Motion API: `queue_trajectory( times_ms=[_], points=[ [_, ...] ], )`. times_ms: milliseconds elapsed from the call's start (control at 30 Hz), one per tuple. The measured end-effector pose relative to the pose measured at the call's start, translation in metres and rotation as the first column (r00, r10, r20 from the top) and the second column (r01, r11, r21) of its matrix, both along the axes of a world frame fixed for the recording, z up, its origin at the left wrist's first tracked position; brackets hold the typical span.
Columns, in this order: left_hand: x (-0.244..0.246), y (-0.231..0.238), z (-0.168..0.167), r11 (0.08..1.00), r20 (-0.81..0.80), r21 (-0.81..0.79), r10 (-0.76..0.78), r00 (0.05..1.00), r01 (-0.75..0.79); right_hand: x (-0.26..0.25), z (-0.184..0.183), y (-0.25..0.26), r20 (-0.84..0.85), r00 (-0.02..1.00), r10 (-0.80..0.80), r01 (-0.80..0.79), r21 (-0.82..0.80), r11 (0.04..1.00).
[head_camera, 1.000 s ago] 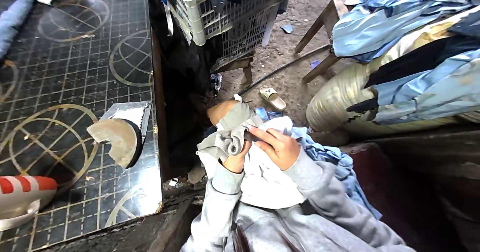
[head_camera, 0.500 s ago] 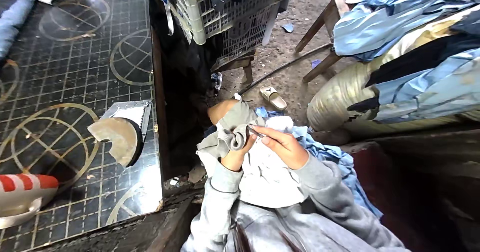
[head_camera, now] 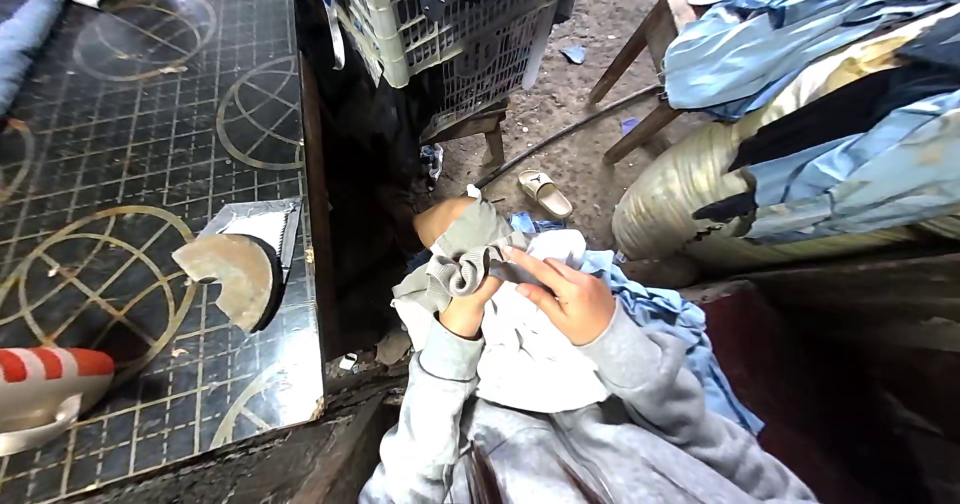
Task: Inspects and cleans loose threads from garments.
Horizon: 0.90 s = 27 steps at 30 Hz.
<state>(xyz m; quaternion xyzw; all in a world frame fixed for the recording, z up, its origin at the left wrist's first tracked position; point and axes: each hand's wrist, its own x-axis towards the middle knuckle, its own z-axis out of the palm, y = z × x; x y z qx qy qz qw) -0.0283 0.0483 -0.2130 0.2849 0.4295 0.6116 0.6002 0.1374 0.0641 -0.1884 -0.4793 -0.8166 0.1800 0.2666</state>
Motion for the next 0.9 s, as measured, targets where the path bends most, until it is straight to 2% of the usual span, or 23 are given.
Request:
queue_trajectory(
  times_ms=[267, 433, 467, 533, 600, 667, 700, 733, 800, 900],
  points=[
    [0.014, 0.0, -0.014, 0.994, 0.001, 0.079, 0.079, 0.997, -0.079, -0.015, -0.012, 0.002, -0.092, 0.992, -0.084, 0.081, -0.033, 0.996],
    [0.011, 0.001, -0.013, 0.996, -0.047, 0.065, 0.067, 0.997, -0.064, -0.01, -0.014, 0.002, -0.126, 0.99, -0.058, 0.056, -0.024, 0.998],
    [0.01, 0.001, -0.012, 0.996, -0.063, 0.066, 0.061, 0.996, -0.057, -0.009, -0.014, 0.003, -0.186, 0.982, -0.038, 0.028, -0.058, 0.998],
    [0.006, 0.002, -0.01, 0.998, -0.104, 0.052, 0.032, 0.994, -0.026, -0.004, -0.009, 0.008, -0.396, 0.918, -0.005, -0.106, -0.257, 0.961],
    [0.0, 0.003, -0.008, 0.999, -0.14, 0.027, -0.019, 0.99, 0.023, -0.004, 0.003, 0.012, -0.578, 0.809, -0.104, -0.232, -0.477, 0.848],
    [-0.004, 0.006, -0.007, 0.998, -0.145, 0.023, -0.059, 0.988, 0.063, -0.003, 0.012, 0.015, -0.617, 0.771, -0.16, -0.318, -0.59, 0.742],
    [-0.005, 0.007, -0.007, 0.997, -0.134, 0.029, -0.07, 0.989, 0.074, -0.003, 0.013, 0.016, -0.626, 0.762, -0.165, -0.336, -0.6, 0.726],
    [-0.006, 0.007, -0.006, 0.996, -0.12, 0.037, -0.077, 0.99, 0.082, -0.004, 0.013, 0.015, -0.629, 0.761, -0.158, -0.335, -0.589, 0.735],
    [-0.006, 0.007, -0.005, 0.993, -0.09, 0.059, -0.097, 0.991, 0.102, -0.008, 0.01, 0.012, -0.603, 0.792, -0.095, -0.282, -0.498, 0.82],
    [-0.005, 0.007, -0.007, 0.991, -0.052, 0.077, -0.109, 0.993, 0.112, -0.007, 0.002, 0.009, -0.375, 0.926, 0.051, -0.158, -0.259, 0.953]
  ],
)
